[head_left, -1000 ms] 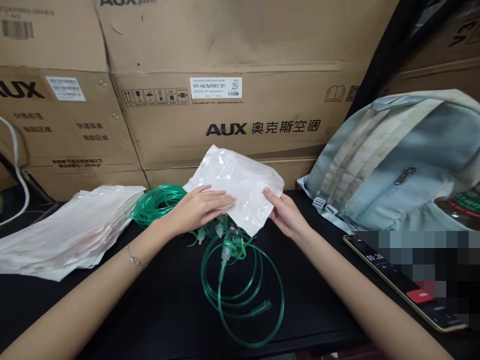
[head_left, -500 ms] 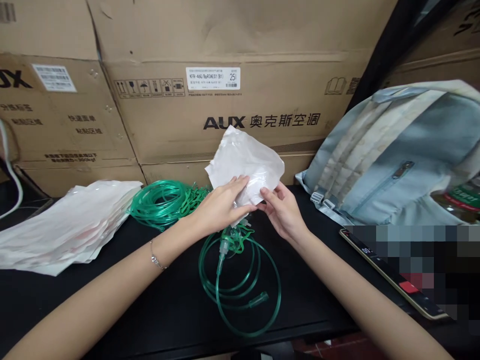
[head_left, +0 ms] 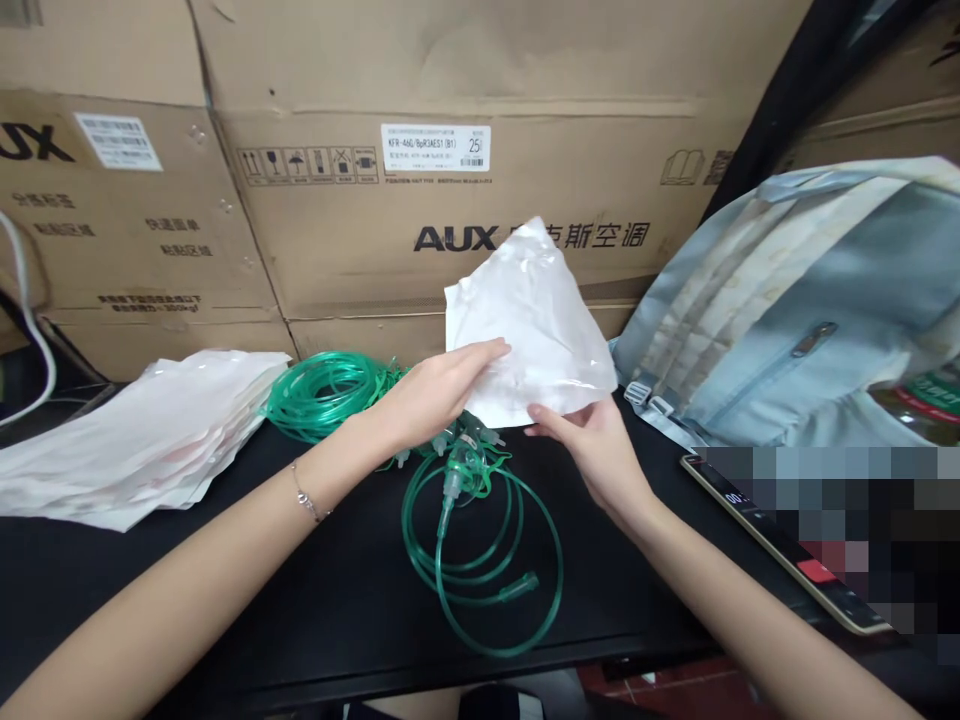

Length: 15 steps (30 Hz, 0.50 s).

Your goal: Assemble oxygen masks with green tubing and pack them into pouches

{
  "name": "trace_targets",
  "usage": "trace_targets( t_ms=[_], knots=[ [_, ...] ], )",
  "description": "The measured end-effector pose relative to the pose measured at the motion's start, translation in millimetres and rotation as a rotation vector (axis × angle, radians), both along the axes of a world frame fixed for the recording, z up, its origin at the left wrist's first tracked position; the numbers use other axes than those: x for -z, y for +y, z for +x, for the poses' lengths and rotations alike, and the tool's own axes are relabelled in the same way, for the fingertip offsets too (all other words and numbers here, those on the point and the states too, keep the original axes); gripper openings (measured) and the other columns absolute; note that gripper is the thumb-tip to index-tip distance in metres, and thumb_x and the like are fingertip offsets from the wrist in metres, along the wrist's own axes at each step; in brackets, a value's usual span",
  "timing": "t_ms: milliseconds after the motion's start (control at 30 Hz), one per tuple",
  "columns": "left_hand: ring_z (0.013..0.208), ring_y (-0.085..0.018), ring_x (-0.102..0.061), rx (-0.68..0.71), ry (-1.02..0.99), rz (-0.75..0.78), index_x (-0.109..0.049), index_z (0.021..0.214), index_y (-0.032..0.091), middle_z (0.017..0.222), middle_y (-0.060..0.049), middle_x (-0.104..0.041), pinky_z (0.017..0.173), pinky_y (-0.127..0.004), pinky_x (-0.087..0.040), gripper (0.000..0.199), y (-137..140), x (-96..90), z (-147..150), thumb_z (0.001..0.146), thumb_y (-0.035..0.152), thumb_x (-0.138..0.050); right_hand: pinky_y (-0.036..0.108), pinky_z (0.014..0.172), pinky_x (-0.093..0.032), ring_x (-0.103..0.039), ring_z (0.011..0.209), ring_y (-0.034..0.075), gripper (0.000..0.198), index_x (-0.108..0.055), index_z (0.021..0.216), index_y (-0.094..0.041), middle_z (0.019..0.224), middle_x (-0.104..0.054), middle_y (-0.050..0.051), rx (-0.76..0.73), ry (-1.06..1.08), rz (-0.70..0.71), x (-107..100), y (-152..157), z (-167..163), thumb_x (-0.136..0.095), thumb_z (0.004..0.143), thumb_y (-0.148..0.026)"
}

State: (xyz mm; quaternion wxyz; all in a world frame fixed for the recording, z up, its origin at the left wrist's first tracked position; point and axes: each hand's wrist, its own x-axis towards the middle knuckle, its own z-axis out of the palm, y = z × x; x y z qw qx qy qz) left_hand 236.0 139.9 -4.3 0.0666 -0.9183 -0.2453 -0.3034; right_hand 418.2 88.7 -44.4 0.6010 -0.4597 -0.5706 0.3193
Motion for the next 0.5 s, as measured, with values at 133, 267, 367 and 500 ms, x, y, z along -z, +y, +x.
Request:
trace_targets(
  t_ms=[133,267,367,500],
  knots=[
    [0.118,-0.021,-0.046,-0.024,0.192,0.185,-0.046,0.117,0.009,0.126,-0.014,-0.051,0.096,-0.037,-0.04,0.035,-6,-1.1,7,0.087,0.006,-0.029,0.052,0.098,-0.033,-0.024,0.129,0.034,0.082,-0.014,0.138,-0.021,0.141,-0.026,0.013,0.439,-0.507,0.298,-18,-33,6,-0.062,0.072,-0.034],
    [0.114,-0.021,-0.05,0.024,0.294,0.2,-0.051,0.11,0.008,0.122,-0.015,-0.055,0.094,-0.034,-0.042,0.029,-10,-2.7,22,0.088,0.009,-0.031,0.055,0.101,-0.024,-0.02,0.13,0.034,0.055,-0.035,0.132,-0.03,0.141,-0.03,0.002,0.304,-1.205,0.492,-47,-44,12,-0.051,0.08,-0.021],
    [0.115,-0.021,-0.048,0.077,0.219,0.155,-0.048,0.113,0.008,0.121,-0.015,-0.055,0.099,-0.036,-0.037,0.029,-16,-6.0,24,0.089,0.019,-0.035,0.04,0.082,-0.049,-0.054,0.108,0.026,0.059,-0.033,0.133,-0.032,0.129,-0.049,0.001,0.194,-1.41,0.426,-54,-37,17,-0.04,0.079,-0.008],
    [0.104,-0.022,-0.055,-0.218,-0.197,-0.078,-0.041,0.116,0.014,0.117,-0.012,-0.057,0.085,-0.035,-0.046,0.048,-45,-2.3,-1,0.083,0.05,-0.04,0.025,0.048,-0.048,-0.066,0.075,0.02,0.058,-0.044,0.127,-0.031,0.116,-0.06,0.001,0.607,-1.411,0.382,-39,-33,32,-0.037,0.076,-0.004]
  ],
)
